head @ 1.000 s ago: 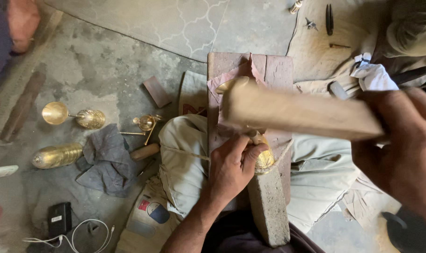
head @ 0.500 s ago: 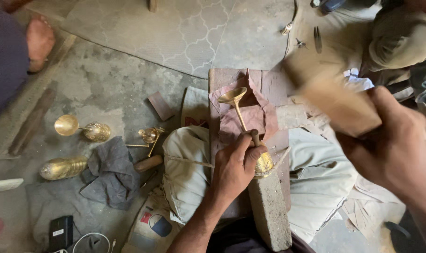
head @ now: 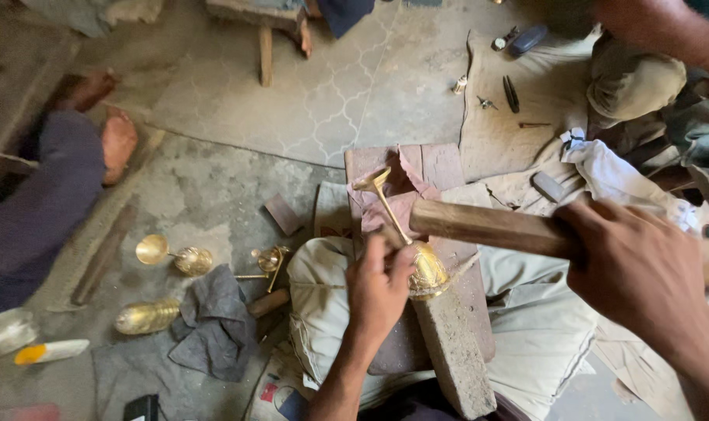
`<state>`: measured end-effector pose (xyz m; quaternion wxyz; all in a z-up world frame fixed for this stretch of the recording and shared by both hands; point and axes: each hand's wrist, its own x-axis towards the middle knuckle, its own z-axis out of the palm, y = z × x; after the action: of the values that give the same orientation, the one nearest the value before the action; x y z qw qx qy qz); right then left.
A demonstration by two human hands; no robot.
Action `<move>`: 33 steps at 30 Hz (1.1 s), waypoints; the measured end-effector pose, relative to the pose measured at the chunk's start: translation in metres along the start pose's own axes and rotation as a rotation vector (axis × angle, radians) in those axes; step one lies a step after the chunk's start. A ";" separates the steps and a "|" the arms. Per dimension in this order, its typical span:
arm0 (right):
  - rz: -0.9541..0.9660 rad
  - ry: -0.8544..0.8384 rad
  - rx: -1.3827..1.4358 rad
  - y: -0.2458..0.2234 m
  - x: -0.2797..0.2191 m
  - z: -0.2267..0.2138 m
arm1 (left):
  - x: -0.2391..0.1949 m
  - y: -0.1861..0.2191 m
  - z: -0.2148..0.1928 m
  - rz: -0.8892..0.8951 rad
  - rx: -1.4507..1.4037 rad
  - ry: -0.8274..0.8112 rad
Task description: The person hammers a brass candlestick base with a wooden mallet while holding a metal punch against the surface. The person repeatedly strikes the punch to shape or texture the metal base.
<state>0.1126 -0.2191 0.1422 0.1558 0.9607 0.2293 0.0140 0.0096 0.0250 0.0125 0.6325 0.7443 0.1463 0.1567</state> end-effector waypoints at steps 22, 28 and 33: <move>0.809 -0.290 1.147 0.012 -0.082 0.253 | 0.002 0.014 -0.002 0.001 0.099 -0.069; 0.558 0.247 1.272 0.002 -0.042 0.159 | 0.038 0.022 0.008 0.112 0.297 -0.264; 0.352 0.124 1.267 0.011 0.014 0.110 | 0.040 0.024 0.007 0.295 0.285 -0.309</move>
<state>0.1404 -0.2540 0.0404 -0.4579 0.8870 0.0413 -0.0431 0.0495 0.0321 0.0369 0.5062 0.8544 -0.0418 0.1095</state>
